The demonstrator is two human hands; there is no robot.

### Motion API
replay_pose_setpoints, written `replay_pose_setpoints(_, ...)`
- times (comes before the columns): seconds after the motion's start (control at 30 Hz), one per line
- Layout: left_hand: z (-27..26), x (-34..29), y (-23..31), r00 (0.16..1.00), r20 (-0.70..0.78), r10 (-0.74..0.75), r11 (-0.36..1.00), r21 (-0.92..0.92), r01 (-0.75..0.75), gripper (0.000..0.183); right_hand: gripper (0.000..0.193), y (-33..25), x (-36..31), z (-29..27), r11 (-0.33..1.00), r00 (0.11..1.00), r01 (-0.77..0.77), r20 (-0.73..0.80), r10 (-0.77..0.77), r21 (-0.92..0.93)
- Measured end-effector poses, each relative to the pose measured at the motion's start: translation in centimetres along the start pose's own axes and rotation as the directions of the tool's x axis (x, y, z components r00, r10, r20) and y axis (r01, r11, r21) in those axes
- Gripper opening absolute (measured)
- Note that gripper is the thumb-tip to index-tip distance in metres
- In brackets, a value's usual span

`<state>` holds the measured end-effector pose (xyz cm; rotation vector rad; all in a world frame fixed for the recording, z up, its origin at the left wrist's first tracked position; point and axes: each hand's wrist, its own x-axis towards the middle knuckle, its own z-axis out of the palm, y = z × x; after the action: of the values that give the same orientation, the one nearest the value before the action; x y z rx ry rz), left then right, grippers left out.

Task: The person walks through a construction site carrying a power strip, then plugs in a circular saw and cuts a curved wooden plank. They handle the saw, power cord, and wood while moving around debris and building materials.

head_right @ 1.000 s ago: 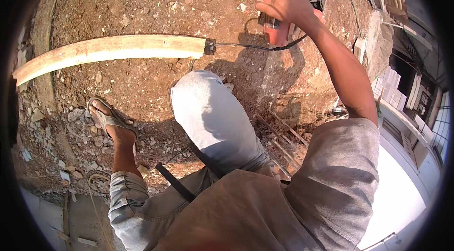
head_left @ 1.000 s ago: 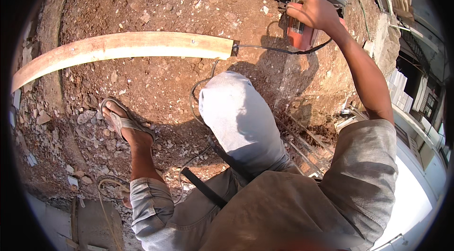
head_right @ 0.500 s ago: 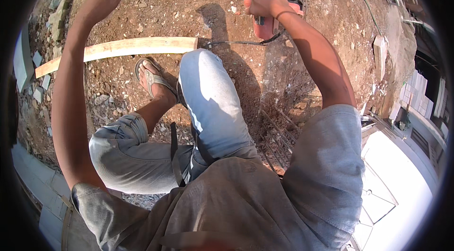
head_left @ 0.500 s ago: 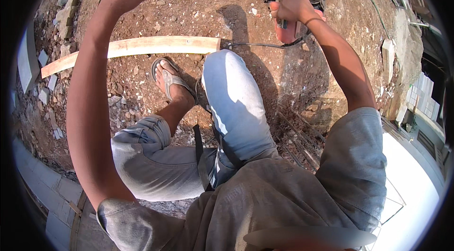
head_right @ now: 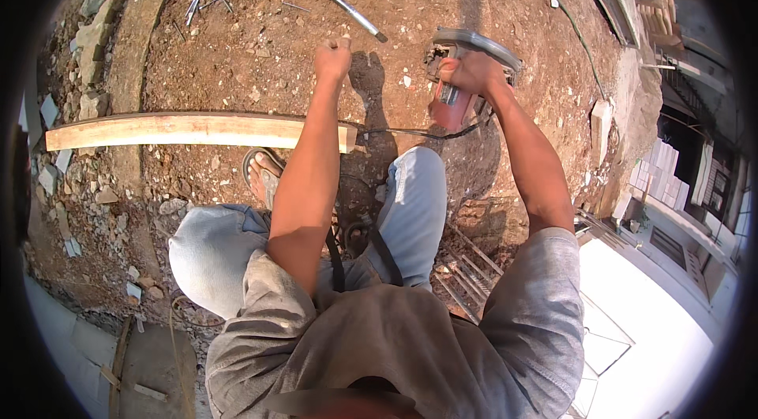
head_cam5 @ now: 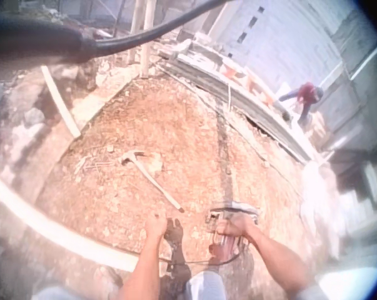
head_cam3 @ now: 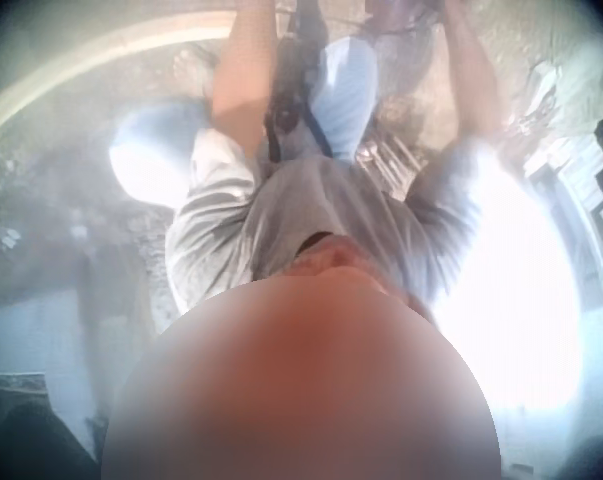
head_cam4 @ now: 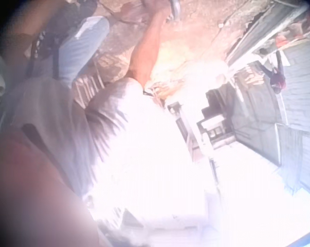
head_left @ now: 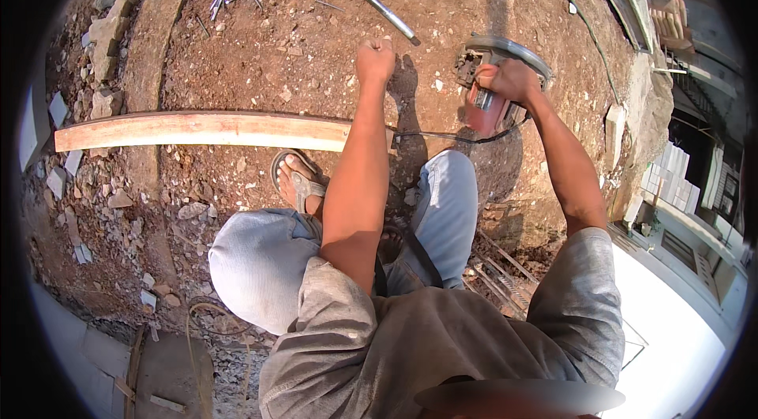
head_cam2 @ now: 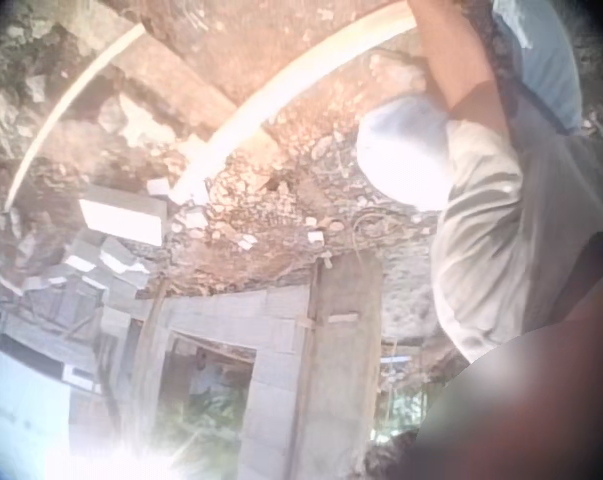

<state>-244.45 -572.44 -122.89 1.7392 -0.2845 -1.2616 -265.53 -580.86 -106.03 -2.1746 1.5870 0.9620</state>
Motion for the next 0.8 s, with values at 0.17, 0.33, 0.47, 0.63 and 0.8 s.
replay_pose_setpoints(0.17, 4.9, 5.7, 4.9, 0.974, 0.012, -0.225, 0.962, -0.159, 0.224, 0.05, 0.056, 2.0, 1.8, 1.5, 0.992, 0.968, 0.087, -0.228, -0.105, -0.089)
replay_pose_setpoints(0.33, 5.4, 8.7, 5.7, 0.978, 0.042, -0.205, 0.704, -0.688, 0.177, 0.038, 0.045, 2.2, 4.3, 0.7, 0.942, 0.976, 0.217, 0.078, -0.204, -0.256)
replay_pose_setpoints(0.47, 2.9, 6.1, 9.6, 0.934, -0.067, -0.35, 0.749, -0.62, 0.236, 0.035, 0.044, 0.8, 1.1, -0.7, 1.0, 1.0, -0.014, 0.012, 0.013, 0.006)
replay_pose_setpoints(0.63, -2.0, 0.2, 9.0, 0.984, -0.074, -0.163, 0.896, -0.429, 0.116, 0.059, 0.038, 6.3, -2.9, -3.5, 0.695, 0.949, -0.159, -0.085, 0.303, 0.701)
replay_pose_setpoints(0.8, -1.4, -7.3, 9.0, 0.992, 0.115, 0.047, 0.891, -0.454, 0.01, 0.061, 0.02, 5.7, -4.1, -4.1, -0.096, 0.777, 0.428, -0.312, 0.546, 0.899)
